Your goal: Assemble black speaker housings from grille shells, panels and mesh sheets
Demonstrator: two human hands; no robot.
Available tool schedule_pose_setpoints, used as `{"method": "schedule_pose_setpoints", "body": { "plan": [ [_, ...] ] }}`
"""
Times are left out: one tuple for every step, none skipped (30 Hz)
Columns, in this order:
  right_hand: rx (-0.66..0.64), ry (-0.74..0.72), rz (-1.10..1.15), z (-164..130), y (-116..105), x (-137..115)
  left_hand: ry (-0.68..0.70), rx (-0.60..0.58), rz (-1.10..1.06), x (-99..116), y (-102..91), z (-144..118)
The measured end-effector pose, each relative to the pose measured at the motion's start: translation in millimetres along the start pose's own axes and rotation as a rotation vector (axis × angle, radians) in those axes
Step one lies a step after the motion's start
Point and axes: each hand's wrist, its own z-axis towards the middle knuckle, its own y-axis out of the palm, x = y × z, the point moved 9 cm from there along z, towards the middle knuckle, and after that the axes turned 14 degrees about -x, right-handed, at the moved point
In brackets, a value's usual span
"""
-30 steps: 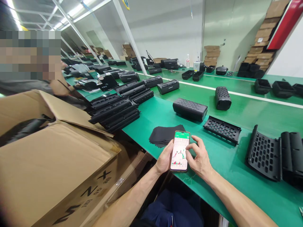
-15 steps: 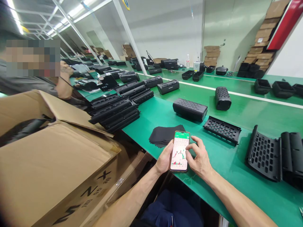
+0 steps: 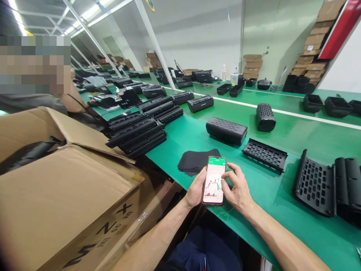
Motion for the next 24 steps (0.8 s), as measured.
{"method": "schedule_pose_setpoints", "body": {
  "plan": [
    [0.001, 0.003, 0.002, 0.0, 0.0, 0.0, -0.001, 0.001, 0.0, -0.4, -0.3, -0.1],
    [0.001, 0.004, 0.004, 0.1, 0.0, -0.2, -0.002, 0.002, -0.001, -0.8, -0.6, -0.1],
    [0.001, 0.004, 0.007, 0.1, 0.0, -0.4, -0.001, 0.004, -0.001, -1.1, -1.0, -0.1],
    [0.001, 0.003, 0.01, 0.2, 0.0, -0.6, 0.0, 0.006, -0.001, -1.3, -1.4, -0.1],
    [0.002, 0.002, 0.014, 0.2, 0.0, -0.8, 0.002, 0.007, -0.001, -1.4, -1.7, -0.1],
    [0.003, 0.002, 0.017, 0.3, 0.0, -0.9, 0.004, 0.008, -0.001, -1.5, -2.0, 0.0],
    [0.003, 0.003, 0.02, 0.4, 0.1, -0.8, 0.005, 0.008, -0.002, -1.6, -2.3, 0.1],
    [0.003, 0.004, 0.023, 0.4, 0.1, -0.7, 0.005, 0.009, -0.003, -1.7, -2.5, 0.2],
    [0.005, 0.005, 0.025, 0.4, 0.1, -0.6, 0.004, 0.009, -0.003, -1.7, -2.7, 0.3],
    [0.005, 0.005, 0.027, 0.4, 0.0, -0.5, 0.004, 0.009, -0.003, -1.7, -2.7, 0.4],
    [0.004, 0.007, 0.029, 0.5, 0.0, -0.4, 0.004, 0.009, -0.003, -1.6, -2.7, 0.5],
    [0.003, 0.008, 0.03, 0.6, 0.0, -0.4, 0.002, 0.008, -0.003, -1.6, -2.4, 0.5],
    [0.001, 0.009, 0.03, 0.6, 0.1, -0.3, 0.001, 0.007, -0.004, -1.5, -2.2, 0.5],
    [-0.001, 0.009, 0.03, 0.7, 0.1, -0.4, 0.0, 0.006, -0.004, -1.5, -1.9, 0.5],
    [-0.003, 0.009, 0.029, 0.7, 0.1, -0.4, 0.001, 0.004, -0.006, -1.3, -1.6, 0.4],
    [-0.003, 0.008, 0.028, 0.6, 0.0, -0.6, 0.002, 0.003, -0.006, -1.1, -1.4, 0.3],
    [-0.002, 0.007, 0.028, 0.5, 0.0, -0.6, 0.003, 0.004, -0.006, -1.0, -1.3, 0.2],
    [-0.002, 0.007, 0.027, 0.5, 0.0, -0.6, 0.003, 0.004, -0.004, -1.0, -1.3, 0.1],
    [-0.002, 0.008, 0.027, 0.4, 0.0, -0.5, 0.002, 0.005, -0.001, -1.0, -1.4, -0.1],
    [-0.002, 0.009, 0.027, 0.4, 0.0, -0.4, 0.002, 0.006, 0.002, -0.9, -1.5, -0.2],
    [-0.003, 0.011, 0.027, 0.4, 0.0, -0.3, 0.002, 0.008, 0.004, -0.9, -1.6, -0.2],
    [-0.003, 0.011, 0.027, 0.4, -0.1, -0.4, 0.001, 0.008, 0.005, -1.0, -1.6, -0.3],
    [-0.004, 0.011, 0.025, 0.5, -0.2, -0.6, 0.001, 0.007, 0.003, -1.2, -1.5, -0.2],
    [-0.007, 0.01, 0.023, 0.6, -0.3, -1.0, 0.0, 0.007, 0.001, -1.4, -1.5, -0.2]
  ]
}}
